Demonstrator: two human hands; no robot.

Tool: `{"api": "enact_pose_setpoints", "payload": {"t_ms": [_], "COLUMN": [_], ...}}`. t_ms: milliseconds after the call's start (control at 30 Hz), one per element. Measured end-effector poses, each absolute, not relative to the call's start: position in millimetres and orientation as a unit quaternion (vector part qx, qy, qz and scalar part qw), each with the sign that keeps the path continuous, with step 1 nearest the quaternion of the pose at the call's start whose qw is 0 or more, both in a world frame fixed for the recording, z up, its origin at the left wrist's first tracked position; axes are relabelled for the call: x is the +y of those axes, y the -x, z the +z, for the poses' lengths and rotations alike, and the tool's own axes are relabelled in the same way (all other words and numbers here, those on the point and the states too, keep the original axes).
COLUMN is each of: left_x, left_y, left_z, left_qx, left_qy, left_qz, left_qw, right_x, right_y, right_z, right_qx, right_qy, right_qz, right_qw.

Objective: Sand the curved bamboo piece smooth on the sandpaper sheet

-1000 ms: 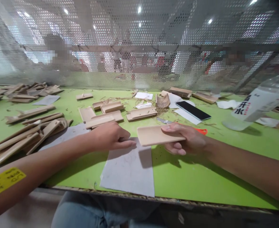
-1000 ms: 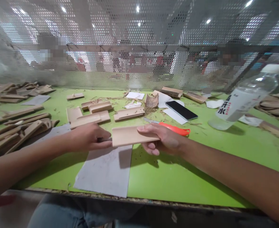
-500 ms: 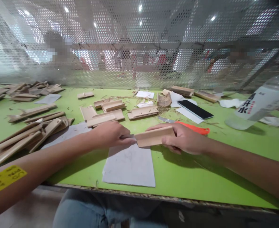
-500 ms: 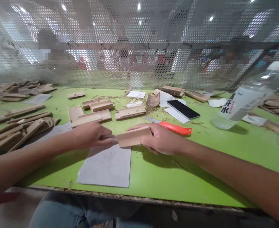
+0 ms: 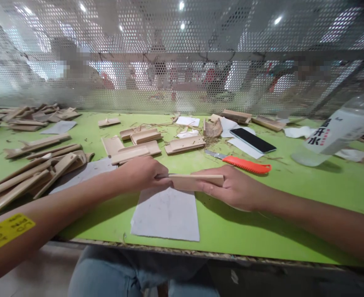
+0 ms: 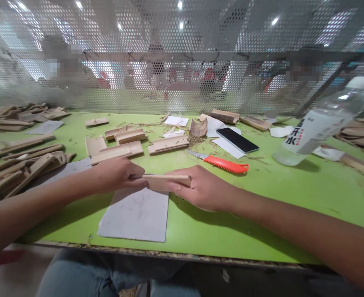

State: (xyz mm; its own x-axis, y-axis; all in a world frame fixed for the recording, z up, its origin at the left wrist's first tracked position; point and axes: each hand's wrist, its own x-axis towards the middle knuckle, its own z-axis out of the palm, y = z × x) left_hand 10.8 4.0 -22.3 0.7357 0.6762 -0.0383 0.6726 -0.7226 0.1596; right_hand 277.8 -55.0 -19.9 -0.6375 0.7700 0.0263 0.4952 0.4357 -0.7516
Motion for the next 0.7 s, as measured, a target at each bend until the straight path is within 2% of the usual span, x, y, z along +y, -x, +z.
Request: {"api": "enact_pose_setpoints", "payload": {"t_ms": [133, 300, 500, 700], "left_x": [5, 5, 4, 4], "left_y": [-11, -10, -11, -9], "left_z": [-23, -23, -20, -19], "left_qx": [0.355, 0.350, 0.356, 0.360], "left_qy": [-0.930, -0.932, -0.927, -0.925], "left_qz": [0.006, 0.018, 0.003, 0.006], "left_qw": [0.092, 0.096, 0.121, 0.124], "right_x": [-58, -48, -52, -48], "right_y": [-280, -286, -288, -288], "right_z": [-14, -11, -15, -15], "right_qx": [-0.808, -0.850, -0.935, -0.917], "right_qy": [0.382, 0.397, 0.226, 0.291], "right_qz": [0.427, 0.303, 0.242, 0.240], "right_qw": [0.140, 0.168, 0.125, 0.129]}}
